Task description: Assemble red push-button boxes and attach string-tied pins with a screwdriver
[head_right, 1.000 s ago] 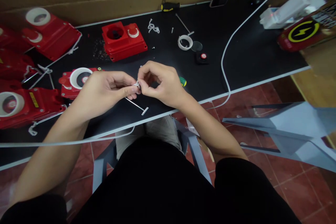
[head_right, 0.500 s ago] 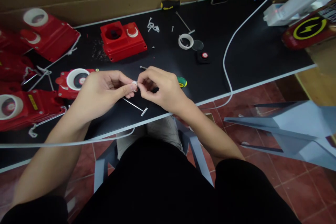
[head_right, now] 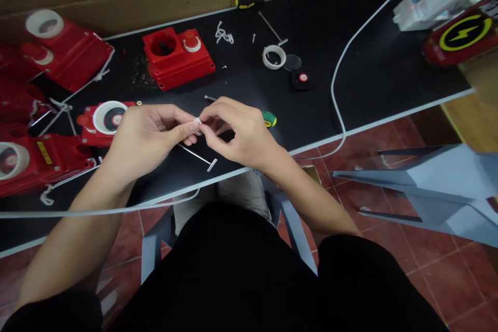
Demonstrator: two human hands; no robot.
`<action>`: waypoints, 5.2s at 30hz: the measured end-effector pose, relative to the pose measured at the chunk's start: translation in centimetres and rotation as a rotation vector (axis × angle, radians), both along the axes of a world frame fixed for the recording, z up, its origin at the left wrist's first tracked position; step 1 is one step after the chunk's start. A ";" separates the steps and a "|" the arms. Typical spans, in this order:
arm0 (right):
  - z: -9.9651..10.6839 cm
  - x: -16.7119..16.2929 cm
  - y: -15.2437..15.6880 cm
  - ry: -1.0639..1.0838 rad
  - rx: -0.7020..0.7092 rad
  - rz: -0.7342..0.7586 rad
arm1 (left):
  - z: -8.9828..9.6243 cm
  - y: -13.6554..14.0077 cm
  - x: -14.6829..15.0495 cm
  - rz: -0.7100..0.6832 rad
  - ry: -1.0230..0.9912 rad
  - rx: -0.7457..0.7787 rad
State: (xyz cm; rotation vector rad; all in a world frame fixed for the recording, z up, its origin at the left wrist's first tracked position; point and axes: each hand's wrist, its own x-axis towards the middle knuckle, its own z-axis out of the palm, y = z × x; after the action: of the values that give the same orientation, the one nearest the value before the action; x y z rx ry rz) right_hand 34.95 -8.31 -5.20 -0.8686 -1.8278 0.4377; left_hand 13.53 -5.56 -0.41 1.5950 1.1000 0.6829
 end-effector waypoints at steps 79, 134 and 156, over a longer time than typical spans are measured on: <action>0.6 -0.7 0.4 0.426 -0.910 0.232 | -1.7 -3.4 -1.6 0.123 0.225 0.640; 0.1 -2.8 -2.7 -0.024 0.066 0.033 | -3.5 -5.9 -1.9 0.234 -0.175 0.438; 0.7 -2.7 -2.2 0.513 -0.784 0.200 | -3.9 -5.8 -1.9 0.275 0.111 0.630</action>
State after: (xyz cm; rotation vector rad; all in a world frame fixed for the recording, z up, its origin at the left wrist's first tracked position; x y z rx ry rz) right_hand 32.23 -10.50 -4.50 -0.9607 -1.2504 1.4251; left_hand 11.62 -11.36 -4.35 2.0435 1.2752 1.2246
